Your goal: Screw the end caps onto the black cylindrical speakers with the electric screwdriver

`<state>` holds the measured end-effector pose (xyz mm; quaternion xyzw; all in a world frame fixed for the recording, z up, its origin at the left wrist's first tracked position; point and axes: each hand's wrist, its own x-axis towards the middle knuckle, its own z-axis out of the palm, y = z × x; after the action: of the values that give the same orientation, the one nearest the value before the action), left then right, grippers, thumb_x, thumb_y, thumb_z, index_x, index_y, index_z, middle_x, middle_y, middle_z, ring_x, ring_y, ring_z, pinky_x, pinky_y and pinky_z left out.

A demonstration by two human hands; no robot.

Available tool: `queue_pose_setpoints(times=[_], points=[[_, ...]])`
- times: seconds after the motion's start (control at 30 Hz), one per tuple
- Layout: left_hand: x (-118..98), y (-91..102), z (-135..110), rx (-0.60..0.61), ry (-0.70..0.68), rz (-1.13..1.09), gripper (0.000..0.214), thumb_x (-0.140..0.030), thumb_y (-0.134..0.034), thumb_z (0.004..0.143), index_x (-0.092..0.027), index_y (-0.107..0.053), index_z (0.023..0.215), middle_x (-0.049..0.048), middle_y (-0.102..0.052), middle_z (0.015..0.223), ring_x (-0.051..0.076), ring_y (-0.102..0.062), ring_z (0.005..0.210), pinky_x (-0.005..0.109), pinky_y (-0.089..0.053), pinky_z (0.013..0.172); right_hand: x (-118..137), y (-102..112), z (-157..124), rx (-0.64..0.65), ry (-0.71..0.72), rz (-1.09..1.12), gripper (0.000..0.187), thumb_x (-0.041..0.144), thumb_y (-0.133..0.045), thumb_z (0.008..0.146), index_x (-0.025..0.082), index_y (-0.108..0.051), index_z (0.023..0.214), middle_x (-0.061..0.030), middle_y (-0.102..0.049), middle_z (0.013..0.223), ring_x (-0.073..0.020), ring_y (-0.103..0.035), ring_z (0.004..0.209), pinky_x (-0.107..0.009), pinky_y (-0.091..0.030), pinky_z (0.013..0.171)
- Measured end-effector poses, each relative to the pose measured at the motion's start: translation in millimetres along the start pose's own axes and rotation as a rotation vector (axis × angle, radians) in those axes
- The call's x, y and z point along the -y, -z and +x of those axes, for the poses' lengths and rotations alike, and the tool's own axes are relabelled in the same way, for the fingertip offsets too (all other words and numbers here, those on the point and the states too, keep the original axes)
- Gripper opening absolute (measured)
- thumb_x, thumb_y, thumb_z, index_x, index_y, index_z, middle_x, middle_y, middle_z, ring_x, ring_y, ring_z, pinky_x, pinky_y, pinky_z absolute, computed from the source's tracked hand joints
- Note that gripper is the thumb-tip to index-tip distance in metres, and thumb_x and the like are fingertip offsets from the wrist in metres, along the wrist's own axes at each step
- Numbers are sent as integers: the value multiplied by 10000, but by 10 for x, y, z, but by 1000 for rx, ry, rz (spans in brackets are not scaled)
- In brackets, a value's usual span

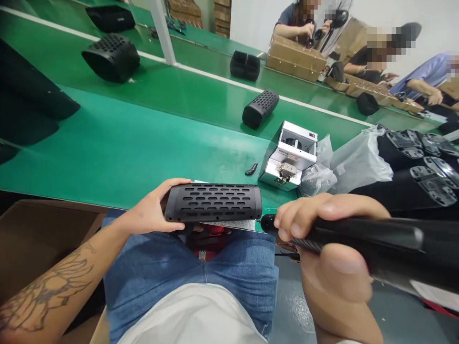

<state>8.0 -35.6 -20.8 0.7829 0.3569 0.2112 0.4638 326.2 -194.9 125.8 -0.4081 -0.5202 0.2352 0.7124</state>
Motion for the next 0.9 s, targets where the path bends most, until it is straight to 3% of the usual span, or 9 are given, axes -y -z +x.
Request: queue_pose_setpoints(times=[0.1, 0.23, 0.53, 0.73, 0.9], points=[[-19, -1, -11, 19, 5, 28, 1057, -390, -958, 680, -304, -444, 1599, 82, -616, 1521, 320, -692, 1332, 417, -573, 1187, -199, -52, 85, 46, 98, 80, 213, 331, -819, 847, 205, -798, 1018, -9, -663, 643, -210, -604, 443, -410, -537, 447], [-44, -25, -21, 9, -18, 8, 1053, -391, -954, 673, -284, -445, 1589, 82, -609, 1516, 314, -680, 1339, 398, -550, 1205, -333, -97, 78, 1, 74, 95, 201, 333, -827, 856, 207, -793, 1009, -5, -666, 650, -204, -616, 455, -395, -542, 461], [-7, -45, -19, -2, -64, -15, 1039, -385, -946, 682, -278, -448, 1588, 86, -610, 1516, 310, -681, 1336, 411, -521, 1234, -424, -164, 113, 1, -10, 77, 220, 371, -884, 810, 207, -761, 889, 6, -660, 612, -196, -610, 436, -375, -541, 435], [-25, -59, -15, -17, -69, 2, 1053, -388, -951, 662, -270, -461, 1586, 95, -615, 1516, 317, -685, 1332, 420, -535, 1220, -449, -185, 126, 139, -31, 145, 220, 335, -906, 809, 188, -769, 900, -4, -675, 624, -175, -595, 424, -358, -547, 437], [-48, -71, -13, -40, -67, 6, 1053, -408, -951, 655, -257, -470, 1579, 100, -628, 1499, 321, -699, 1311, 431, -538, 1219, -477, -149, 127, 135, -62, 165, 232, 347, -903, 814, 192, -754, 902, 3, -660, 614, -164, -577, 422, -343, -532, 438]])
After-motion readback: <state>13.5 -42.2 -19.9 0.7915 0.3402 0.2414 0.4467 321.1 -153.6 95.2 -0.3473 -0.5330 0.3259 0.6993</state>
